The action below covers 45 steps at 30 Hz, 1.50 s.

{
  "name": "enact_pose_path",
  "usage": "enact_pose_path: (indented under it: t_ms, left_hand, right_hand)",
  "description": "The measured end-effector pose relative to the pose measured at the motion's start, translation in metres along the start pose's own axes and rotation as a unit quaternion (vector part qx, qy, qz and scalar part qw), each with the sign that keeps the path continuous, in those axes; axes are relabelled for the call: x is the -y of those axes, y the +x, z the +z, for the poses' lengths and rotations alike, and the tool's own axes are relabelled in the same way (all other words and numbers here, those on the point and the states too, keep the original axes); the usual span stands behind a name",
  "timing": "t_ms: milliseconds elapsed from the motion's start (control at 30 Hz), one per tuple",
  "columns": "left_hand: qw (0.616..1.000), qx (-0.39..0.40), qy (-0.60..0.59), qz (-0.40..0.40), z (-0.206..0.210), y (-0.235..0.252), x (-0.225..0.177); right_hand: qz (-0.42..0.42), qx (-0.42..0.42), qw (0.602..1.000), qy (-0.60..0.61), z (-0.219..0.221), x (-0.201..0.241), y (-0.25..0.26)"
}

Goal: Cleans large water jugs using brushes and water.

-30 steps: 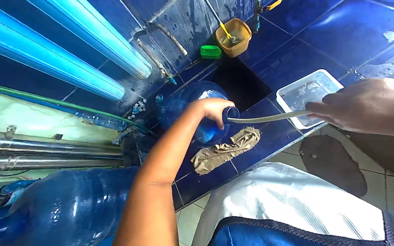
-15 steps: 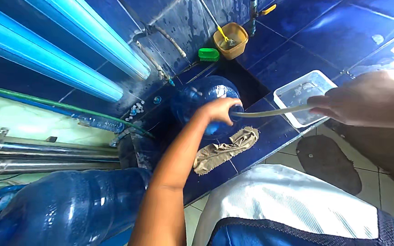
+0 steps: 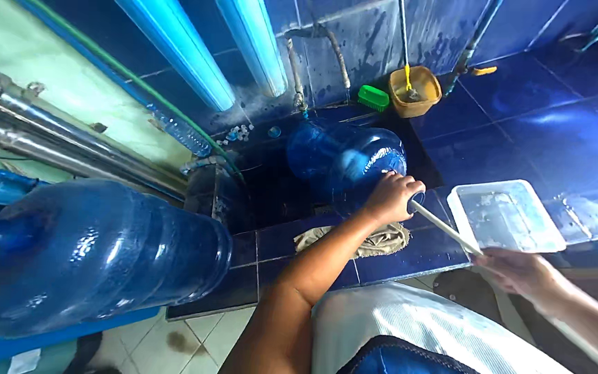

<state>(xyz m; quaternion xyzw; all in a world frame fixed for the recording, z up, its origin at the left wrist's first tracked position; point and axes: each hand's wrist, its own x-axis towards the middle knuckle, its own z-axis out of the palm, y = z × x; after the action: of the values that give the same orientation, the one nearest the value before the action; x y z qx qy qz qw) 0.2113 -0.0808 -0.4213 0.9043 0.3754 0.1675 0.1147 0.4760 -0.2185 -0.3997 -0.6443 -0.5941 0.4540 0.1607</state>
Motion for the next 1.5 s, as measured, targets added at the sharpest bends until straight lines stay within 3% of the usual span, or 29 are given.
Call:
enact_pose_path:
  t_ms: [67, 100, 167, 233, 300, 367, 433, 467, 500, 567, 600, 667, 733, 800, 833, 867, 933, 967, 1033, 1100, 1167, 1233, 1300, 1367, 1433, 1500]
  left_hand:
    - [1.0, 0.018, -0.023, -0.003, 0.002, -0.001, 0.0]
    - [0.999, 0.024, -0.033, -0.002, 0.002, -0.002, 0.001]
    - [0.998, 0.044, -0.043, -0.002, 0.0, -0.005, 0.002]
    - [0.997, 0.067, -0.045, -0.006, -0.003, -0.008, 0.001]
    - [0.996, 0.077, -0.053, -0.01, -0.005, -0.01, -0.002]
    - [0.996, 0.069, -0.061, -0.008, -0.004, -0.014, -0.005]
    - [0.996, 0.053, -0.071, 0.005, 0.003, -0.019, -0.008]
    - [0.996, 0.049, -0.075, 0.009, 0.006, -0.022, -0.011]
    - [0.996, 0.048, -0.077, 0.013, 0.009, -0.025, -0.015]
    - [0.996, 0.039, -0.07, 0.027, 0.016, -0.034, -0.024]
    - [0.997, 0.03, -0.063, 0.039, 0.021, -0.04, -0.029]
    - [0.997, 0.003, -0.055, 0.057, 0.03, -0.051, -0.039]
    - [0.996, -0.027, -0.054, 0.064, 0.038, -0.061, -0.048]
    - [0.995, -0.048, -0.061, 0.059, 0.041, -0.067, -0.057]
    - [0.995, -0.05, -0.064, 0.055, 0.041, -0.068, -0.061]
    - [0.995, -0.052, -0.063, 0.056, 0.042, -0.07, -0.063]
    - [0.995, -0.063, -0.041, 0.067, 0.047, -0.076, -0.063]
    - [0.995, -0.065, -0.023, 0.069, 0.049, -0.079, -0.064]
    - [0.996, -0.059, -0.005, 0.066, 0.051, -0.083, -0.066]
    - [0.996, -0.059, -0.012, 0.06, 0.052, -0.083, -0.067]
    - [0.996, -0.065, -0.033, 0.057, 0.054, -0.083, -0.068]
    - [0.995, -0.065, -0.034, 0.062, 0.053, -0.082, -0.068]
    - [0.998, -0.019, -0.023, 0.064, 0.047, -0.073, -0.069]
    - [0.989, 0.134, -0.016, 0.06, 0.024, -0.047, -0.072]
    - [0.947, 0.316, 0.032, 0.052, -0.001, -0.014, -0.076]
    - [0.924, 0.377, 0.05, 0.047, -0.011, 0.003, -0.078]
  right_hand:
    - [0.063, 0.009, 0.975, 0.212, 0.032, -0.007, -0.001]
    - [0.051, 0.002, 0.975, 0.215, 0.04, -0.012, 0.001]
    - [-0.037, -0.057, 0.998, 0.017, 0.042, -0.021, 0.007]
    - [-0.14, -0.127, 0.967, -0.173, 0.035, -0.024, 0.01]
    - [-0.144, -0.132, 0.963, -0.187, 0.035, -0.021, 0.009]
    - [-0.05, -0.076, 0.996, -0.025, 0.047, -0.015, 0.001]
    - [0.036, -0.005, 0.972, 0.23, 0.066, -0.013, -0.003]
    - [0.06, 0.023, 0.954, 0.292, 0.072, -0.011, -0.002]
    - [0.061, 0.024, 0.956, 0.285, 0.075, -0.007, 0.002]
    - [-0.009, -0.036, 0.997, 0.062, 0.076, 0.0, 0.017]
    - [-0.046, -0.063, 0.995, -0.059, 0.074, 0.003, 0.023]
    - [-0.085, -0.081, 0.984, -0.135, 0.071, 0.007, 0.031]
    - [-0.044, -0.037, 0.998, 0.005, 0.077, 0.002, 0.031]
    - [0.018, 0.016, 0.964, 0.265, 0.092, -0.002, 0.024]
    - [0.032, 0.021, 0.95, 0.311, 0.096, -0.001, 0.021]
    - [0.021, 0.003, 0.958, 0.285, 0.1, -0.001, 0.019]
    - [-0.065, -0.065, 0.993, 0.068, 0.1, -0.008, 0.019]
    - [-0.113, -0.096, 0.988, -0.042, 0.098, -0.012, 0.018]
    - [-0.157, -0.121, 0.973, -0.119, 0.098, -0.017, 0.017]
    - [-0.094, -0.084, 0.992, -0.01, 0.102, -0.013, 0.014]
    - [-0.008, -0.037, 0.979, 0.202, 0.11, -0.009, 0.012]
    - [-0.014, -0.047, 0.98, 0.193, 0.114, -0.01, 0.012]
    - [-0.095, -0.094, 0.991, -0.016, 0.107, -0.017, 0.012]
    - [-0.144, -0.113, 0.974, -0.134, 0.095, -0.019, 0.013]
    - [-0.114, -0.088, 0.985, -0.091, 0.089, -0.017, 0.015]
    - [-0.021, -0.042, 0.992, 0.121, 0.086, -0.012, 0.017]
